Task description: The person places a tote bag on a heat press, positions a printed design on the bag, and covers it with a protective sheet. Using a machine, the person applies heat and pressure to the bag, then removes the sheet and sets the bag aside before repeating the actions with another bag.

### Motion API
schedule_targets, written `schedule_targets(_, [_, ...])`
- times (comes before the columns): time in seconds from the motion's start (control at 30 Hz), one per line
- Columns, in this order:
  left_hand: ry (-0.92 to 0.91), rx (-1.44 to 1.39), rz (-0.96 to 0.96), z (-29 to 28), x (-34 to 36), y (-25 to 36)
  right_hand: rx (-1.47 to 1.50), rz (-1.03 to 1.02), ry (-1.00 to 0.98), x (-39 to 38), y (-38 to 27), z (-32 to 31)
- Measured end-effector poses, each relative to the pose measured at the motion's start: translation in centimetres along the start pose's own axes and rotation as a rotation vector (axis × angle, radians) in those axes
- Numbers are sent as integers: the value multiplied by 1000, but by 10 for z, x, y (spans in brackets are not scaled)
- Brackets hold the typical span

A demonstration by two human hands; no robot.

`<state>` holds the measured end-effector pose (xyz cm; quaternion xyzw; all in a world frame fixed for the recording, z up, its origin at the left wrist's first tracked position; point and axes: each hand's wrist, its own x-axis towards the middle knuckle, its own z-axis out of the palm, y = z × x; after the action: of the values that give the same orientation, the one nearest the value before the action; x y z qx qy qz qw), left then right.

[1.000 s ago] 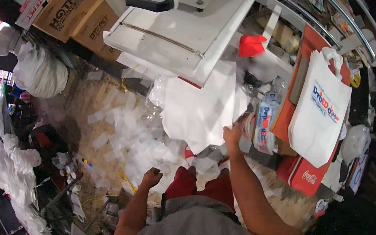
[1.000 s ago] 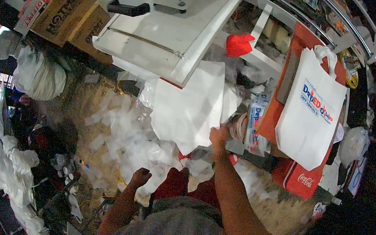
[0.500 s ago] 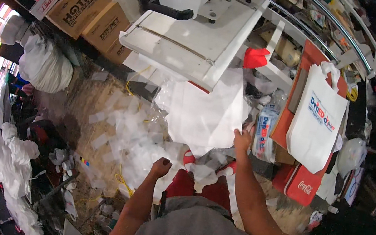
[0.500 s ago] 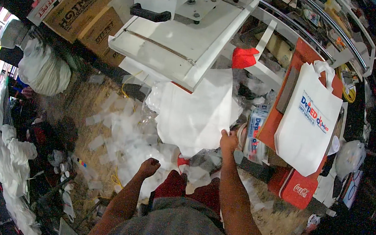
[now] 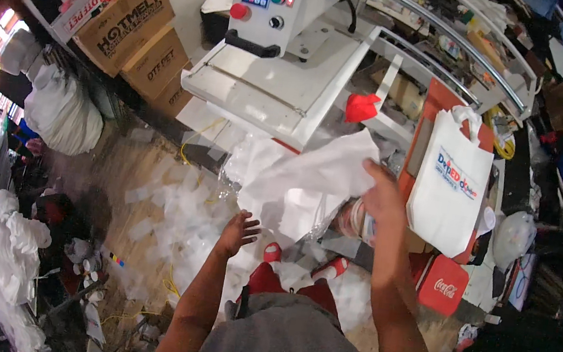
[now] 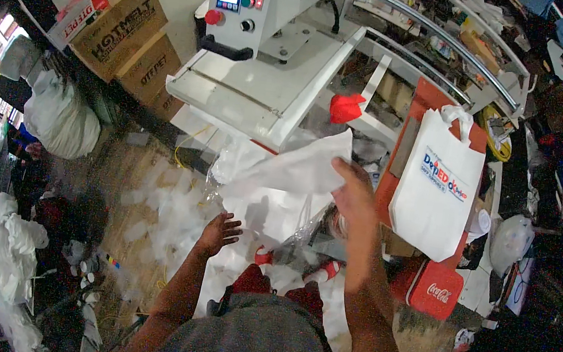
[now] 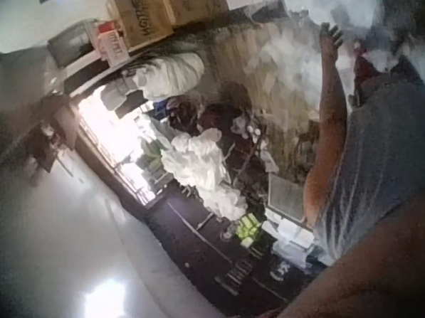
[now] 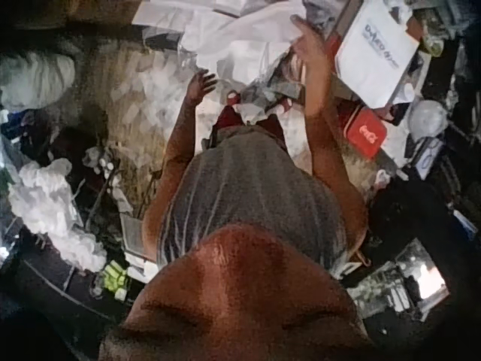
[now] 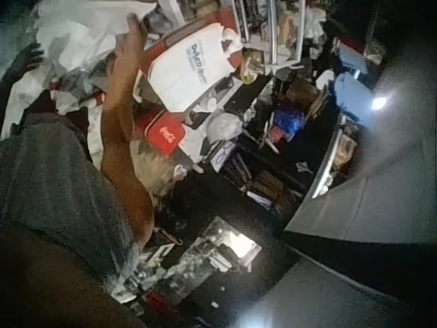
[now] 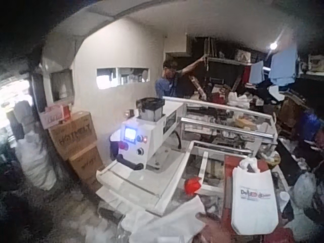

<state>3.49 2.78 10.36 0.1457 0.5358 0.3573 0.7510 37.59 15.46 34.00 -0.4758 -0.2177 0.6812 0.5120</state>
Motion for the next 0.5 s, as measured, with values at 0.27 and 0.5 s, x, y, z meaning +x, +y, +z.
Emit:
schedule_targets(0.27, [-340,-244,73,74,-61,73,-1,199,-140,-104,40,-68])
schedule_targets(0.5, [-140,148,160,100,-52,92,-615,-63,46,-38,86,-113])
